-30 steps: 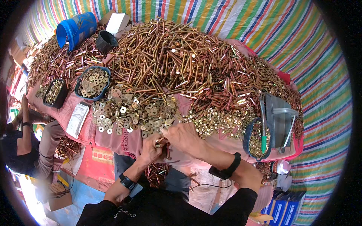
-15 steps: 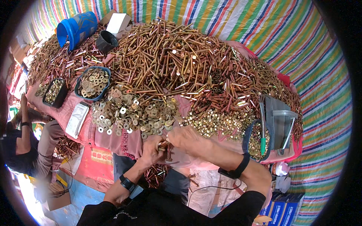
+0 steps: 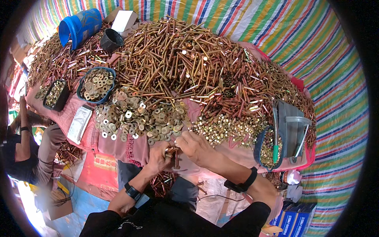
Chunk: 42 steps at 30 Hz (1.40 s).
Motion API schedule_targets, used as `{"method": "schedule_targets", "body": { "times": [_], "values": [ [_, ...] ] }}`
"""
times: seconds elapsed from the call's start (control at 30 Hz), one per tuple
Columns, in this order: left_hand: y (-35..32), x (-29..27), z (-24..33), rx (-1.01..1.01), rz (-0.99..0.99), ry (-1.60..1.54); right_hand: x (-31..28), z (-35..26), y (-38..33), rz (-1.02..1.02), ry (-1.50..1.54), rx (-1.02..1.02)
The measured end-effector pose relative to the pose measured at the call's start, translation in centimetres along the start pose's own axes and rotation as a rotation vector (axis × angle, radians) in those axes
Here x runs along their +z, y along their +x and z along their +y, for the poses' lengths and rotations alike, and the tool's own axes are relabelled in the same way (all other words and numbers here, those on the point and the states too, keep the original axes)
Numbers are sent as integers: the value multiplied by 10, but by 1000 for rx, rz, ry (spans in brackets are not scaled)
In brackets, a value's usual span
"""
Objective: The person sorts through large piles of copper tubing, brass fittings, and circular metal washers on a table, picking up individual pieces and moving them to different areas of the workspace.
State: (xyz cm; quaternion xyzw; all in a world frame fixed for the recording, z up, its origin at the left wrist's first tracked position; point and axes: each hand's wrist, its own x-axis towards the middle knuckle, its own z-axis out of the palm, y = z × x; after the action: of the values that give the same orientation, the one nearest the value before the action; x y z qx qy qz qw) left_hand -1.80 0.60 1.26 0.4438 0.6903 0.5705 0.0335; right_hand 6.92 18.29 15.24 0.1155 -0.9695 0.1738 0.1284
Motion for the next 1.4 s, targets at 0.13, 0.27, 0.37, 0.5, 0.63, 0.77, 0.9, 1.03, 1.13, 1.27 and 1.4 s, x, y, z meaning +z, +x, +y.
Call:
{"method": "schedule_targets", "body": {
  "times": [0.13,0.27,0.37,0.5,0.63,0.77,0.9,1.03,1.13,1.27,1.4],
  "values": [
    [-2,0,-1,-24,-35,-1,8,-2,5,-223,-174,215],
    [-3,-1,-1,-17,-28,13,7,-4,3,-55,29,256],
    [-2,-2,0,-8,-29,12,11,-5,-2,40,115,151],
    [-1,-2,1,8,-11,-16,20,3,-2,-174,-37,364],
    [-2,-1,-1,-17,-13,-12,33,6,-2,93,329,460],
    [1,-2,-4,47,22,-32,54,7,-9,203,485,360],
    [5,-1,6,-173,125,-265,73,22,-8,174,552,372],
    [7,-11,14,-589,262,-581,71,35,-10,-42,960,812],
    [14,-8,10,-572,342,-578,69,28,-17,-164,1186,868],
    [18,-5,0,-545,319,-546,81,-4,-30,-555,1107,779],
    [6,-10,7,-364,223,-350,67,6,-32,-431,858,800]
  ]
}}
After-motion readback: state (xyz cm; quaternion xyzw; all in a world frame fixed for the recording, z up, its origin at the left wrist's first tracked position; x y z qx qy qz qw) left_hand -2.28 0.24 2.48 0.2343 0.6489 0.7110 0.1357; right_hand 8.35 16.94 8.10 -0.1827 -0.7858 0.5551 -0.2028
